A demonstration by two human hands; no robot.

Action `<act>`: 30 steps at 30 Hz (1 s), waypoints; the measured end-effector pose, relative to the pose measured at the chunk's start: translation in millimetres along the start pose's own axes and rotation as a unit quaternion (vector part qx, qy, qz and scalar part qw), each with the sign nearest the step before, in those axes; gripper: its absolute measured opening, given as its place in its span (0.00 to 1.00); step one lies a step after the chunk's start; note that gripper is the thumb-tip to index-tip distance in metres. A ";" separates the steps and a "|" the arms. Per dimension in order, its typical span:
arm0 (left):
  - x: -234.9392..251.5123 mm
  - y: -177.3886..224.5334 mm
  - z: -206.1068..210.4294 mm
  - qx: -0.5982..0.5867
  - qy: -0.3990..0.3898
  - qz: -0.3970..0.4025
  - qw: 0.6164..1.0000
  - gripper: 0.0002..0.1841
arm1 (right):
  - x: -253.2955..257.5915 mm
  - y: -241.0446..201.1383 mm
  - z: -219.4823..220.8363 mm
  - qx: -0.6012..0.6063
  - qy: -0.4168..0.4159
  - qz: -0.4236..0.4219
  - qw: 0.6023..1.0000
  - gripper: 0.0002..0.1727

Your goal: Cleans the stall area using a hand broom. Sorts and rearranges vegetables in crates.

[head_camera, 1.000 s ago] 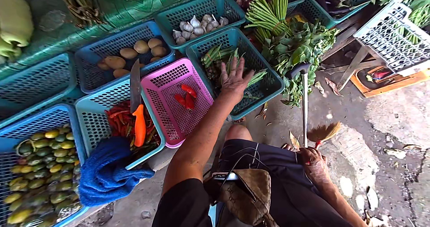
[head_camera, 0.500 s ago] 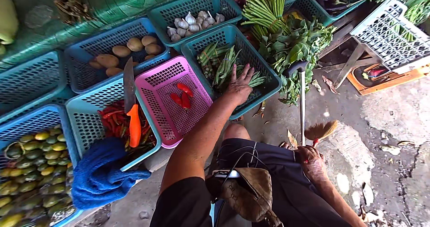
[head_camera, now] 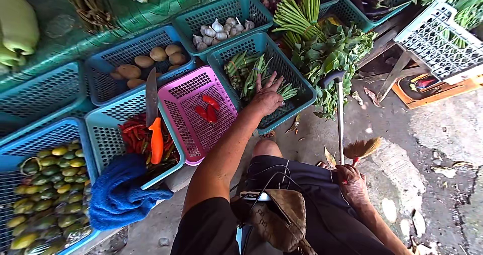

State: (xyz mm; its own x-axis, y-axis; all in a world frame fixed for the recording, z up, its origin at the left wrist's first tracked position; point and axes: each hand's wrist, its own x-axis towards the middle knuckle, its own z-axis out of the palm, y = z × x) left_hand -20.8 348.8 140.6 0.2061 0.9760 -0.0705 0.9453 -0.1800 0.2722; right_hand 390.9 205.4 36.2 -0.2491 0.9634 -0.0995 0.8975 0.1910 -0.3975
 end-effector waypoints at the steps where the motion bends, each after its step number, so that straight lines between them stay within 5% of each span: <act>1: -2.3 -1.7 -2.9 -0.048 0.045 -0.007 0.998 0.12 | -0.1 0.5 0.3 0.001 0.001 -0.001 1.000 0.17; 6: -43.1 -8.4 -35.7 -0.348 0.314 -0.002 0.883 0.12 | -1.6 3.3 0.7 0.008 0.005 -0.003 1.000 0.17; 11: -152.6 -4.9 -62.0 -0.450 0.391 -0.017 0.802 0.03 | -2.8 0.8 -0.6 0.029 0.007 0.004 1.000 0.16; 15: -238.7 3.3 -34.9 -0.430 0.285 -0.111 0.850 0.04 | -4.2 -0.6 -15.8 0.004 -0.004 0.066 0.998 0.17; 19: -286.9 5.7 -9.3 -0.344 0.071 -0.222 0.910 0.08 | -8.4 28.2 -53.0 -0.062 -0.058 0.135 0.987 0.23; 21: -292.3 3.6 -6.9 -0.283 -0.063 -0.281 0.915 0.09 | -5.3 40.7 -74.4 -0.057 -0.060 0.158 0.984 0.26; 24: -285.3 0.3 -4.4 -0.173 -0.224 -0.341 0.897 0.24 | 9.8 28.1 -120.4 -0.004 0.018 0.142 0.990 0.28; 27: -279.2 5.4 -14.0 -0.183 -0.199 -0.325 0.906 0.27 | 35.1 -5.0 -164.2 0.075 0.168 0.060 0.981 0.27; 30: -274.3 10.4 -28.4 -0.240 -0.145 -0.270 0.921 0.25 | 82.1 -41.0 -197.0 0.137 0.298 -0.125 0.936 0.25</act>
State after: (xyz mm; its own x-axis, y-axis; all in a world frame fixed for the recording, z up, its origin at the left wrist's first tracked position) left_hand -74.7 82.7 190.0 -0.1374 0.8207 -0.5546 0.7229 0.4659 0.5102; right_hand 405.3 313.7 224.0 -0.1183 0.8443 0.5227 0.6912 0.4479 -0.5671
